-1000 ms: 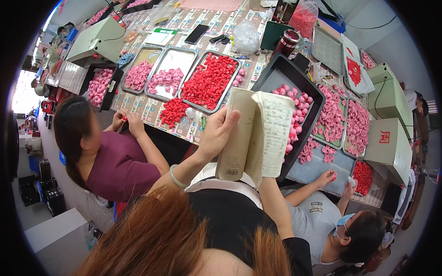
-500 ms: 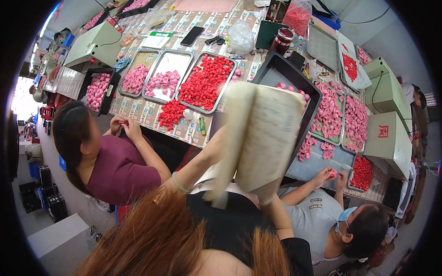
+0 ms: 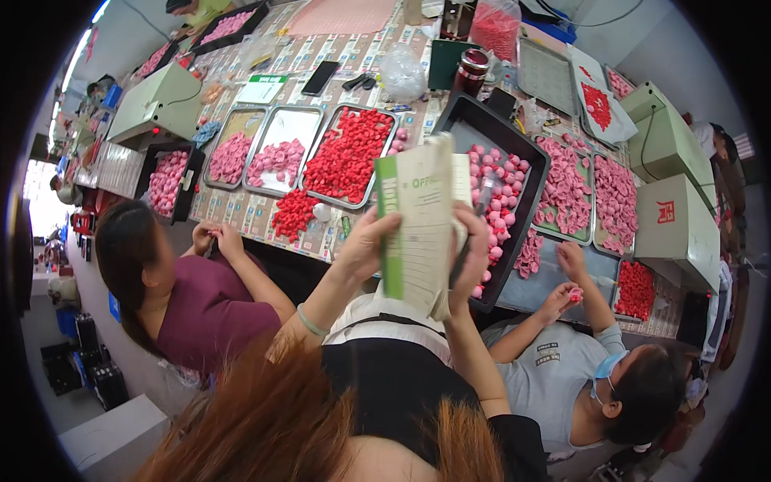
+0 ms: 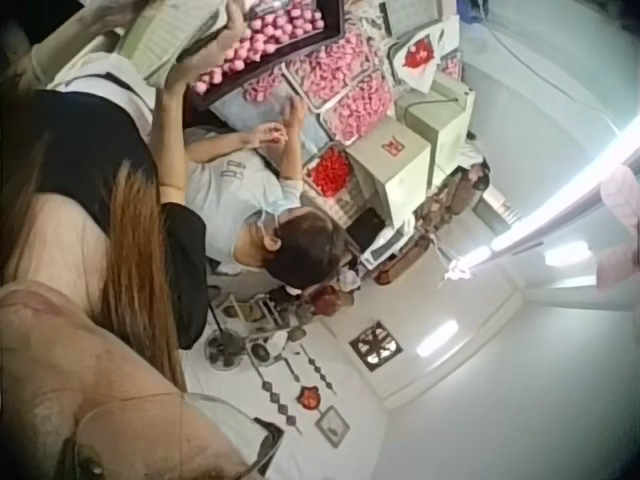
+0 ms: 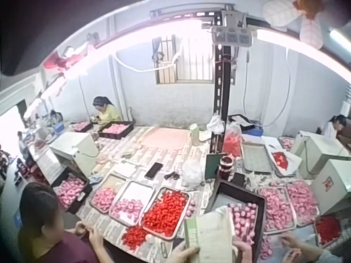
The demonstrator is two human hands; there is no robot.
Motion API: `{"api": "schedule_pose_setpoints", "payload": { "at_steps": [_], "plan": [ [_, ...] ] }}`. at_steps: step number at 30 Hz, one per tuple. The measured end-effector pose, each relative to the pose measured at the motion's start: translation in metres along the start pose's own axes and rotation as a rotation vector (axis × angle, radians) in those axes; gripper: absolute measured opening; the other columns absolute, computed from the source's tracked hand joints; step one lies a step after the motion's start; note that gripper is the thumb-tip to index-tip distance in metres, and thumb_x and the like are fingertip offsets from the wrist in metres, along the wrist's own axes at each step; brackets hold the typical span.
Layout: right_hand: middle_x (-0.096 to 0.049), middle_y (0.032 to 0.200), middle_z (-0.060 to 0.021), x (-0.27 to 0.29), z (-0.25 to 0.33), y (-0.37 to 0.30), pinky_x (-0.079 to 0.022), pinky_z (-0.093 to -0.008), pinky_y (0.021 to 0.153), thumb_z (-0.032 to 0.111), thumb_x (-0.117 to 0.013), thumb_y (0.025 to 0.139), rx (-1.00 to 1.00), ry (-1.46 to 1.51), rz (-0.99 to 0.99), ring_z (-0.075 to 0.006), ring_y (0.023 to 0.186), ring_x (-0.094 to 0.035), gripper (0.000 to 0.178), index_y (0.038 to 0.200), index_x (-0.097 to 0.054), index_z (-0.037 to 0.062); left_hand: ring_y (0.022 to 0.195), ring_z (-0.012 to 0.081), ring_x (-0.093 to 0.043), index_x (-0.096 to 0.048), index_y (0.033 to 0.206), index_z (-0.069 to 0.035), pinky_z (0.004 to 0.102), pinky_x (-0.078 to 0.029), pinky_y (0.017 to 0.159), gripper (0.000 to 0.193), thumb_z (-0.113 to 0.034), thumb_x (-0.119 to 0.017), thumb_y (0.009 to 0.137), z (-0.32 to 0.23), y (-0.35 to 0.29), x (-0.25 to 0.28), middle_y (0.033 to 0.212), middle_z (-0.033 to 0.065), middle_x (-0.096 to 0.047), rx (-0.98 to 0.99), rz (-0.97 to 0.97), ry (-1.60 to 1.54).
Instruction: Assembling pink spherical toy parts into red floral-shaped bases at a factory workstation.
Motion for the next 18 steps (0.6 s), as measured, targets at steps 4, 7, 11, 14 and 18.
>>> {"api": "schedule_pose_setpoints", "payload": {
  "at_steps": [4, 7, 11, 14, 18],
  "plan": [
    [-0.047, 0.118, -0.0149, 0.035, -0.003, 0.018, -0.034, -0.0314, 0.092, 0.025, -0.044, 0.089, -0.345, 0.419, 0.098, -0.0187, 0.107, -0.046, 0.038, 0.116, -0.04, -0.0017, 0.083, 0.0166, -0.059, -0.042, 0.114, -0.001, 0.0286, -0.052, 0.069, 0.036, -0.006, -0.055, 0.081, -0.018, 0.002, 0.004, 0.1, 0.0105, -0.057, -0.104, -0.011, 0.054],
    [-0.049, 0.117, -0.0115, 0.05, -0.025, 0.007, -0.033, -0.029, 0.092, 0.018, -0.05, 0.086, -0.773, 0.926, 0.186, -0.0176, 0.107, -0.046, 0.04, 0.119, -0.039, -0.0014, 0.086, 0.0161, -0.058, -0.041, 0.116, -0.001, 0.0284, -0.05, 0.073, 0.036, -0.006, -0.052, 0.083, -0.015, 0.017, 0.002, 0.101, 0.01, -0.056, -0.19, -0.014, 0.173],
    [-0.054, 0.104, -0.0053, 0.051, -0.03, 0.015, -0.037, -0.0248, 0.085, 0.007, -0.053, 0.081, -0.549, 0.075, 0.203, -0.0124, 0.094, -0.049, 0.034, 0.112, -0.046, -0.0029, 0.097, 0.0159, -0.052, -0.04, 0.119, -0.002, 0.0305, -0.045, 0.082, 0.034, -0.008, -0.047, 0.086, -0.011, 0.03, -0.014, 0.108, 0.0093, -0.052, -0.313, -0.038, 0.423],
    [-0.054, 0.103, -0.007, 0.068, -0.03, 0.06, -0.038, -0.024, 0.082, 0.007, -0.052, 0.081, -0.191, -0.139, -0.176, -0.0122, 0.092, -0.049, 0.029, 0.108, -0.048, -0.0049, 0.1, 0.0153, -0.05, -0.041, 0.119, -0.002, 0.0309, -0.041, 0.086, 0.032, -0.01, -0.043, 0.089, -0.012, 0.032, -0.014, 0.11, 0.0086, -0.05, -0.365, -0.099, 0.457],
    [-0.055, 0.101, -0.0104, 0.111, -0.083, 0.183, -0.04, -0.0259, 0.08, 0.008, -0.051, 0.081, 0.018, -0.198, -0.28, -0.0171, 0.09, -0.051, 0.03, 0.106, -0.048, -0.0067, 0.092, 0.0136, -0.053, -0.048, 0.11, 0.0, 0.0271, -0.042, 0.083, 0.024, -0.011, -0.044, 0.089, -0.011, 0.017, 0.024, 0.101, 0.0071, -0.054, -0.309, -0.208, 0.528]
  ]
}}
Point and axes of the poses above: each hand's wrist, its own y-axis towards the middle knuckle, its own x-axis out of the back of the hand, z = x × y, the point moved 1 cm from there along y, towards the middle knuckle
